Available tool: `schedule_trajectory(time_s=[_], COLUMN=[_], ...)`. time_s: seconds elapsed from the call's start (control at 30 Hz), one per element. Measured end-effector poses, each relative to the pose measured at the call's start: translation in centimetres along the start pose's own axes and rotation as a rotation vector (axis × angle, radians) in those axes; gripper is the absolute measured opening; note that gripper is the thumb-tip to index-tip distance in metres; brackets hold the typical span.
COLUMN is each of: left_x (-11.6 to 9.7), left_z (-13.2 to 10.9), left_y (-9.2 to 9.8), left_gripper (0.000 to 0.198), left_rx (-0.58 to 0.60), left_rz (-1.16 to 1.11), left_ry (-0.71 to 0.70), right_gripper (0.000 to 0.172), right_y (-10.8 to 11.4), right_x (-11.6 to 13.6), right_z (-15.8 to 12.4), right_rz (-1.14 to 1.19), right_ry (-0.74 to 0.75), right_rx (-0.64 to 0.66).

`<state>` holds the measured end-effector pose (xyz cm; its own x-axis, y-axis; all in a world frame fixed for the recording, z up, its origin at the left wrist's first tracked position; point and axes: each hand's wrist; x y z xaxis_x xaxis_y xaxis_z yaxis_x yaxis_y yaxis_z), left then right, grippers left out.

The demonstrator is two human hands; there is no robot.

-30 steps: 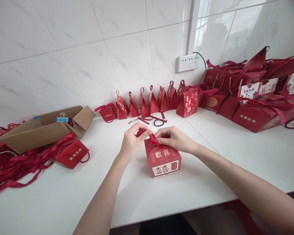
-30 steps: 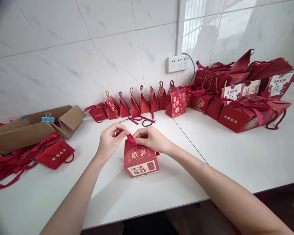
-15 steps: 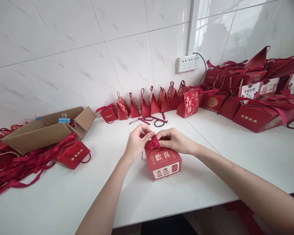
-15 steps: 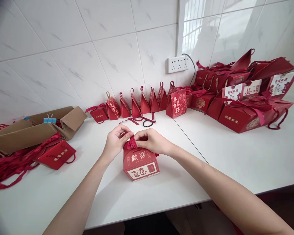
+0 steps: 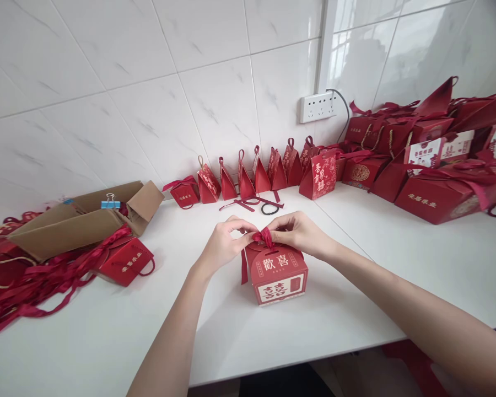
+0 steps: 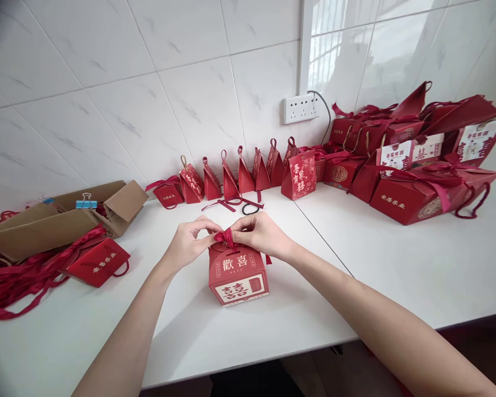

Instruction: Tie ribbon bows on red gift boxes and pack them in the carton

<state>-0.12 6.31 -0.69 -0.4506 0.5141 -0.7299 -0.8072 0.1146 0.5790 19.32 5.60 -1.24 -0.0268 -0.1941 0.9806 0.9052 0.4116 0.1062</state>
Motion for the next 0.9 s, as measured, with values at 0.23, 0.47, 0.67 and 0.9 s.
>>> schedule_trajectory(time_s=[0.23,0.47,0.67,0.9], left_x=[-0.6,-0.62,-1.0,-0.55], left_z=[-0.14,-0.09,-0.12,0.02], left_y=[0.11,-0.25,-0.21,-0.45], left_gripper=[0.012,0.011,0.017,0.025], left_rx=[0.089,0.077,0.112,0.105], left_rz=[-0.001,-0.022,-0.024,-0.024], left_ry=[-0.013,0.016,-0.008,-0.005], right_gripper=[0.015,0.011,0.01,0.012], right_y=[-0.18,-0.8,-0.67,0.09], right_x=[-0.09,0.08,0.3,0.26], right_z=[0.06,-0.14,-0.22,-0.13], right_rz=[-0.033,-0.237,-0.22,-0.078], right_ry=[0.021,0.104,0.088,0.021], right_rx=[-0.066,-0.2,-0.168,-0.069])
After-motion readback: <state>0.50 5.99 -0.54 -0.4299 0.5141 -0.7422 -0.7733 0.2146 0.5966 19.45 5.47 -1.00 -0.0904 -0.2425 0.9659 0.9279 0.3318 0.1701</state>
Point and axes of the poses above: each hand's wrist, its own z-axis towards the middle knuckle, its own y-axis out of the back of the hand, x = y × z
